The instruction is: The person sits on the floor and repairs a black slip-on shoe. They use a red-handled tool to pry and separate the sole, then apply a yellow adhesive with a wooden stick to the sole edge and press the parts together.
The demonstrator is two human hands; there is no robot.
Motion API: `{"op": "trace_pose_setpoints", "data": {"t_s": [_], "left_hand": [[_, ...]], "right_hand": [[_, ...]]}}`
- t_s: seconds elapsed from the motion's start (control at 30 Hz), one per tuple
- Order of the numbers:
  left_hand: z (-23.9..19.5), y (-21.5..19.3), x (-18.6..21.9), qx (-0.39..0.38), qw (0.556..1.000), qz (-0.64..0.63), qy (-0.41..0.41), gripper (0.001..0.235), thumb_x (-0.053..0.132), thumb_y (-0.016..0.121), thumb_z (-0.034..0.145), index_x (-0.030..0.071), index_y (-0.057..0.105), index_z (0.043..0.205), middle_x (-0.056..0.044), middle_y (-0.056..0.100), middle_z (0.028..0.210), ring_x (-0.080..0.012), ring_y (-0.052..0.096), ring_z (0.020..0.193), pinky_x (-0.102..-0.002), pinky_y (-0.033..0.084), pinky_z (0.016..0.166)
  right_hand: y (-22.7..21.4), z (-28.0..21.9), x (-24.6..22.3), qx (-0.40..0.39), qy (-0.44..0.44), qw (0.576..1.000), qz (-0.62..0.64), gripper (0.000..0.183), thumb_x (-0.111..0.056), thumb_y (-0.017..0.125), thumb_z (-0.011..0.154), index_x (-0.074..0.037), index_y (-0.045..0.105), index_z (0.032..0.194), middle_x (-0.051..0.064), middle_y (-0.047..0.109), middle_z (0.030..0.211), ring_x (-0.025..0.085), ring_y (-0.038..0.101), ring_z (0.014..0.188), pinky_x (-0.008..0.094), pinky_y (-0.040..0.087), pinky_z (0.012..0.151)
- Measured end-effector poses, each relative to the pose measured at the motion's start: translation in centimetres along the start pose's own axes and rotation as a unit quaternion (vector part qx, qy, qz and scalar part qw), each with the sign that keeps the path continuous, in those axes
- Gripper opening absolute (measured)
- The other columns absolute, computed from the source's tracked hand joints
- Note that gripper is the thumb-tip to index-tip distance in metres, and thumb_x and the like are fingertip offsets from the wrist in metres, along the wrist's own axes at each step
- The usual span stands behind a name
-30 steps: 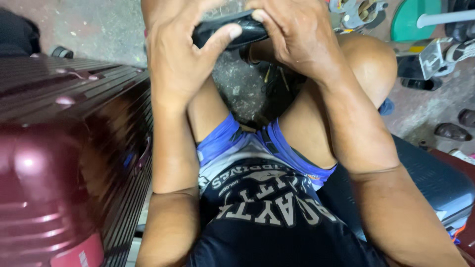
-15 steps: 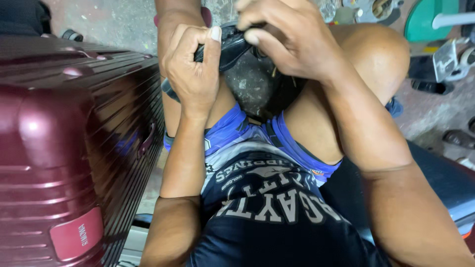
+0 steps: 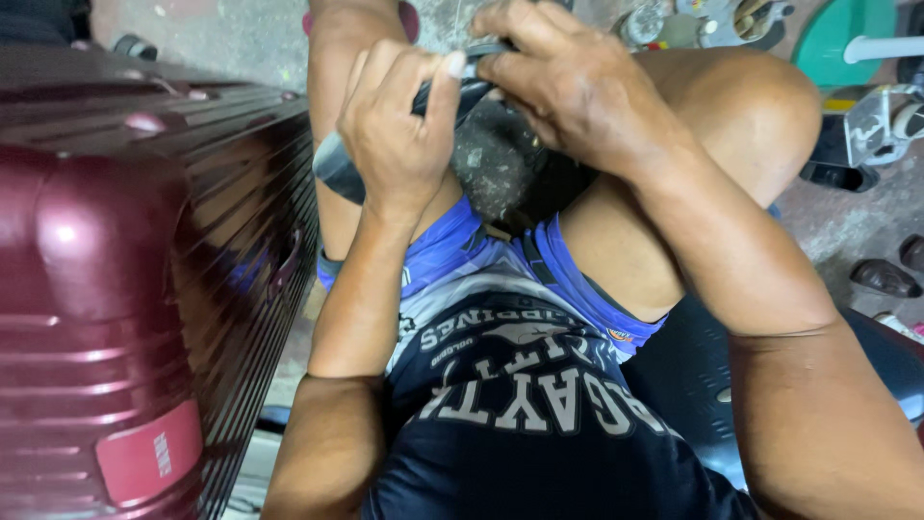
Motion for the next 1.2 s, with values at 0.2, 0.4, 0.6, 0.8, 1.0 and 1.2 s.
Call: {"op": "trace_pose_setpoints", "data": {"t_s": [0.2, 0.4, 0.6, 0.8, 1.0, 1.2], "left_hand": [[0.7, 0.1, -0.1, -0.06, 0.996, -0.065, 0.023, 0.008, 0.011, 0.077, 0.102, 0.007, 0.071, 0.099, -0.009, 0.067, 0.096, -0.0272, 0.065, 0.093, -0.037, 0.051, 0.084], [1.2, 1.2, -1.4, -0.176, 0.977, -0.118, -0.014, 0.013, 0.009, 0.08, 0.1, 0.004, 0.075, 0.112, -0.009, 0.065, 0.095, -0.0236, 0.065, 0.091, -0.035, 0.051, 0.083], [1.6, 0.2, -0.4, -0.11, 0.991, -0.066, 0.044, 0.007, 0.009, 0.08, 0.102, 0.006, 0.077, 0.107, -0.009, 0.066, 0.093, -0.0245, 0.064, 0.092, -0.036, 0.05, 0.084], [1.4, -0.8, -0.6, -0.073, 0.994, -0.068, 0.038, 0.006, 0.011, 0.079, 0.103, 0.007, 0.077, 0.107, -0.008, 0.065, 0.09, -0.0243, 0.063, 0.088, -0.036, 0.05, 0.081], [1.0, -1.3, -0.4, -0.054, 0.995, -0.065, 0.046, 0.006, 0.011, 0.079, 0.104, 0.007, 0.077, 0.108, -0.007, 0.063, 0.091, -0.0242, 0.061, 0.088, -0.035, 0.049, 0.076], [0.9, -1.0, 0.0, -0.046, 0.996, -0.053, 0.056, 0.006, 0.01, 0.08, 0.101, 0.007, 0.077, 0.106, -0.007, 0.063, 0.089, -0.0239, 0.06, 0.086, -0.037, 0.048, 0.08]], "right_hand": [[0.2, -0.9, 1.1, 0.008, 0.015, 1.0, 0.022, 0.019, -0.004, 0.075, 0.097, -0.001, 0.069, 0.115, 0.009, 0.063, 0.124, 0.029, 0.064, 0.114, 0.038, 0.054, 0.094], [0.6, -1.3, 1.5, 0.015, 0.034, 0.999, 0.033, 0.018, -0.007, 0.078, 0.097, -0.002, 0.071, 0.113, 0.008, 0.067, 0.12, 0.029, 0.066, 0.114, 0.039, 0.054, 0.095], [-0.7, -0.9, 0.8, 0.074, 0.033, 0.995, 0.062, 0.023, -0.006, 0.082, 0.092, -0.001, 0.072, 0.112, 0.009, 0.07, 0.113, 0.029, 0.069, 0.109, 0.037, 0.054, 0.093], [-0.6, -0.3, 2.9, 0.083, 0.147, 0.965, 0.199, 0.034, -0.011, 0.091, 0.092, 0.001, 0.068, 0.113, 0.007, 0.071, 0.099, 0.012, 0.07, 0.082, 0.026, 0.056, 0.072], [2.3, -1.0, 5.4, 0.027, 0.291, 0.9, 0.324, 0.021, -0.01, 0.085, 0.088, -0.004, 0.074, 0.105, -0.003, 0.064, 0.077, 0.001, 0.053, 0.065, 0.019, 0.042, 0.056], [3.9, -1.4, 6.0, 0.037, 0.283, 0.863, 0.418, 0.014, -0.008, 0.084, 0.098, -0.005, 0.073, 0.106, -0.006, 0.064, 0.082, -0.001, 0.053, 0.068, 0.018, 0.038, 0.056]]}}
Point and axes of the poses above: each hand's wrist, its own z-axis towards the middle knuckle, its own y-axis out of the palm, x = y × z, the point moved 9 cm from there along z, towards the middle knuckle
